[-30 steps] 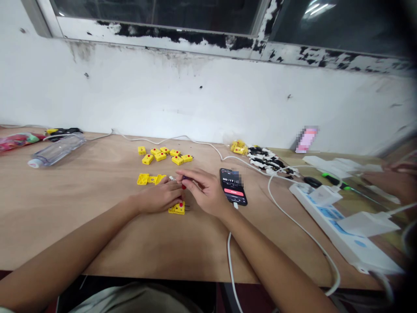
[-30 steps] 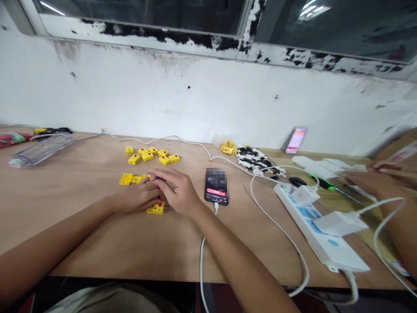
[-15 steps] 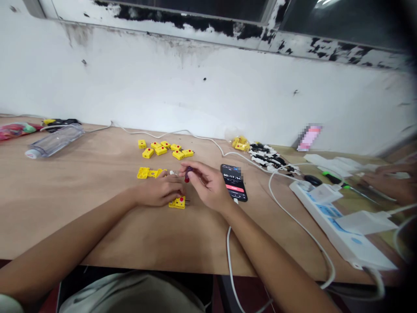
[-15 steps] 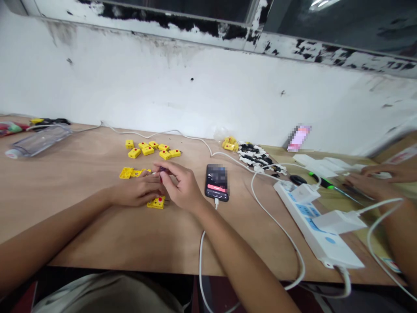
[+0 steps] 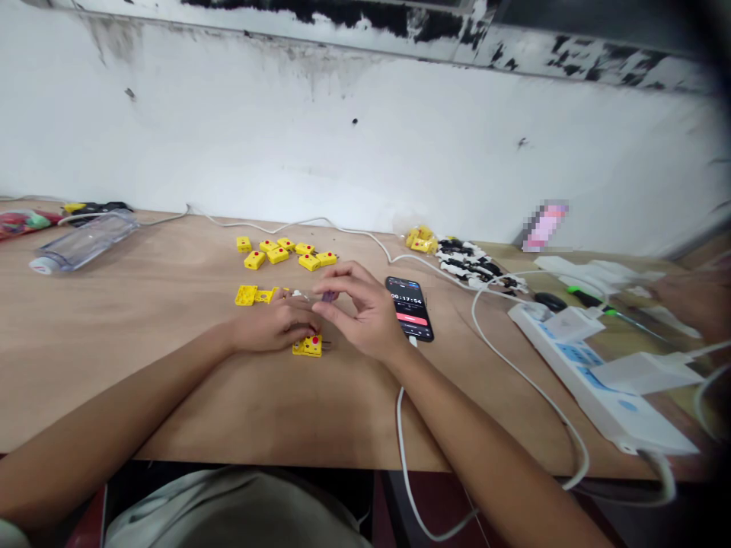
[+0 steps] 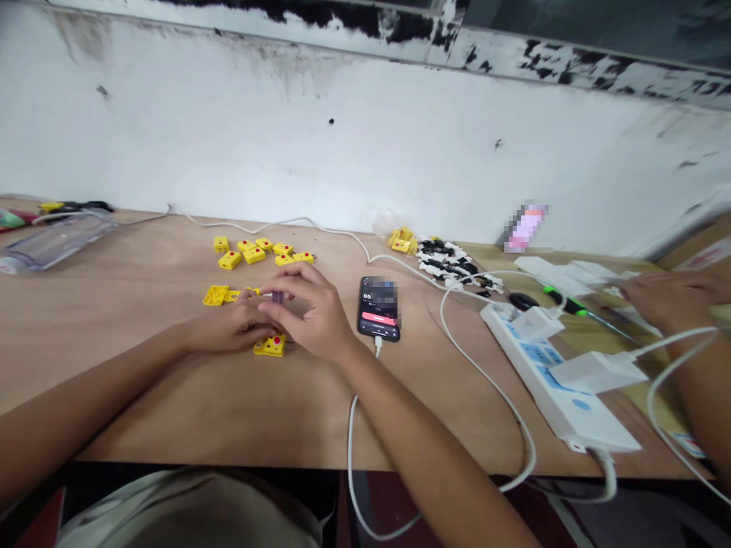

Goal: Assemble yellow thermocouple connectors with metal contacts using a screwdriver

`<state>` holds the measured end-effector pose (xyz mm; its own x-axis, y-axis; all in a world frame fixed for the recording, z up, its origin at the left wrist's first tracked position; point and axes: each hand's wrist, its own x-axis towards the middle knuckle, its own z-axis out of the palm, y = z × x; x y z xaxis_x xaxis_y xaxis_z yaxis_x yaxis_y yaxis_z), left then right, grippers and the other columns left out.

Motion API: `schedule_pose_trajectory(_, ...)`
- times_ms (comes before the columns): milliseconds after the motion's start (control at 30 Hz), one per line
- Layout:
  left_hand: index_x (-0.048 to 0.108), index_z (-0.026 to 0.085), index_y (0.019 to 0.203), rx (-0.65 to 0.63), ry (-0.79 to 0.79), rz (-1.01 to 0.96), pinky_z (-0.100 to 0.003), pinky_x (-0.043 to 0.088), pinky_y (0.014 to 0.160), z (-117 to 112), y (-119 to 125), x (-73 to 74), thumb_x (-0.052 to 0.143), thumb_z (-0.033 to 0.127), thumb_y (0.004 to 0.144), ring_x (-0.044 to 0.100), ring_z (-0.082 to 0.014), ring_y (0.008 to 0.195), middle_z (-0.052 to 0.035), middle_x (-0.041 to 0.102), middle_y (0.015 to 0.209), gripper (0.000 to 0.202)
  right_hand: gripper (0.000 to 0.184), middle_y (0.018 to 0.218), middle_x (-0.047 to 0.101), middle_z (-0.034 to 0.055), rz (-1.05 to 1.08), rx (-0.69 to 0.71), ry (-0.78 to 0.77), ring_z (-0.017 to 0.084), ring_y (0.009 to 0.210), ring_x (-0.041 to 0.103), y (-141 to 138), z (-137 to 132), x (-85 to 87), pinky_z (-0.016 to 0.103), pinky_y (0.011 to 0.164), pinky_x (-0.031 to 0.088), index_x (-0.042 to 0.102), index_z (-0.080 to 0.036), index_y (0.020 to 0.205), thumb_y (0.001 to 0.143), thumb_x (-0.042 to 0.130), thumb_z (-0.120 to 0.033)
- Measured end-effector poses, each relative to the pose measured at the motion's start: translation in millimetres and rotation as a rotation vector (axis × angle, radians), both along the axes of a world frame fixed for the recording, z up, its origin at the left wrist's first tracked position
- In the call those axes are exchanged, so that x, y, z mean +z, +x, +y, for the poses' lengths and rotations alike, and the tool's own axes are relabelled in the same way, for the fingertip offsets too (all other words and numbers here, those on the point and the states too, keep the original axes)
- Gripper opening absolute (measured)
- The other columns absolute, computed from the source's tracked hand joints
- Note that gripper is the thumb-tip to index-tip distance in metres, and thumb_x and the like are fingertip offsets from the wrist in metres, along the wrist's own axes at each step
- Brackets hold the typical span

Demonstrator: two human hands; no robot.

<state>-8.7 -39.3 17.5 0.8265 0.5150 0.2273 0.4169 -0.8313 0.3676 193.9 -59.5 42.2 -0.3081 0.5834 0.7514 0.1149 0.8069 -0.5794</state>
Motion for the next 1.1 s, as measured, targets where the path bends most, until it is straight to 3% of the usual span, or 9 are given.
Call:
schedule_pose_trajectory(67, 0.067, 0.021, 0.1, 0.005, 0.004, 0.014, -0.038, 0.032, 0.098, 0.6, 0.6, 0.4, 0.046, 0.025, 0.099, 0.059, -0.0216, 0.105, -0.0051, 0.069, 0.106, 0.022, 0.014, 0.096, 0.067, 0.0055, 0.002, -0.028, 0.028, 0.016, 0.085, 0.064, -0.3, -0.1, 1.0, 0.033, 0.08, 0.056, 0.073, -0.023, 0.098, 0.086, 0.066, -0.021)
schedule_pose_trajectory(233, 0.067, 0.02, 0.097, -0.01, 0.061, 0.03, -0.037, 0.031, 0.093, 1.5, 3.0, -0.2, 0.046, 0.026, 0.099, 0.058, -0.0216, 0.104, -0.0052, 0.069, 0.103, 0.021, 0.038, 0.118, 0.066, 0.0062, -0.026, -0.013, -0.005, 0.018, 0.103, 0.064, -1.1, -1.2, -0.5, 0.039, 0.095, 0.053, 0.059, -0.028, 0.129, 0.093, 0.052, -0.018)
schedule_pose_trajectory(367, 0.063, 0.019, 0.098, -0.019, 0.163, 0.073, -0.036, 0.031, 0.085, 0.9, 6.1, -3.0, 0.041, 0.026, 0.1, 0.058, -0.0212, 0.095, -0.0062, 0.067, 0.101, 0.023, 0.031, 0.112, 0.065, 0.0065, -0.012, -0.084, 0.011, 0.017, 0.095, 0.064, -2.5, 0.7, -4.0, 0.036, 0.09, 0.055, 0.066, -0.027, 0.119, 0.089, 0.061, -0.021)
schedule_pose_trajectory(500, 0.058, 0.017, 0.096, 0.014, 0.236, 0.121, -0.037, 0.029, 0.081, 2.2, 4.0, 4.0, 0.037, 0.027, 0.101, 0.056, -0.0217, 0.09, -0.0071, 0.064, 0.096, 0.024, 0.03, 0.102, 0.067, 0.0051, 0.069, -0.087, -0.001, 0.017, 0.092, 0.065, -0.4, 2.8, -3.3, 0.037, 0.087, 0.057, 0.065, -0.027, 0.12, 0.091, 0.059, -0.02)
schedule_pose_trajectory(667, 0.059, 0.017, 0.09, 0.098, 0.188, 0.098, -0.036, 0.03, 0.081, 9.9, -12.9, 16.1, 0.041, 0.024, 0.097, 0.055, -0.0203, 0.086, -0.0056, 0.063, 0.09, 0.02, 0.028, 0.098, 0.066, 0.0051, 0.212, -0.158, 0.013, 0.016, 0.083, 0.064, 4.2, 2.7, 0.5, 0.034, 0.077, 0.059, 0.068, -0.025, 0.115, 0.088, 0.062, -0.018)
schedule_pose_trajectory(933, 0.066, 0.02, 0.084, 0.071, 0.119, 0.142, -0.036, 0.029, 0.078, 12.6, -21.0, 5.5, 0.055, 0.018, 0.084, 0.056, -0.0232, 0.094, -0.0054, 0.065, 0.095, 0.012, 0.029, 0.085, 0.069, 0.0019, 0.108, -0.147, 0.164, 0.014, 0.073, 0.064, 0.4, -5.0, 1.2, 0.03, 0.07, 0.056, 0.074, -0.028, 0.108, 0.083, 0.069, -0.015)
schedule_pose_trajectory(1100, 0.066, 0.02, 0.083, 0.062, 0.118, 0.129, -0.036, 0.032, 0.08, 11.9, -22.2, 9.7, 0.055, 0.013, 0.077, 0.056, -0.024, 0.096, -0.0051, 0.064, 0.095, 0.014, 0.024, 0.083, 0.07, 0.0028, 0.061, -0.152, 0.19, 0.012, 0.071, 0.065, -2.1, -7.3, 2.2, 0.027, 0.068, 0.056, 0.075, -0.024, 0.106, 0.084, 0.067, -0.017)
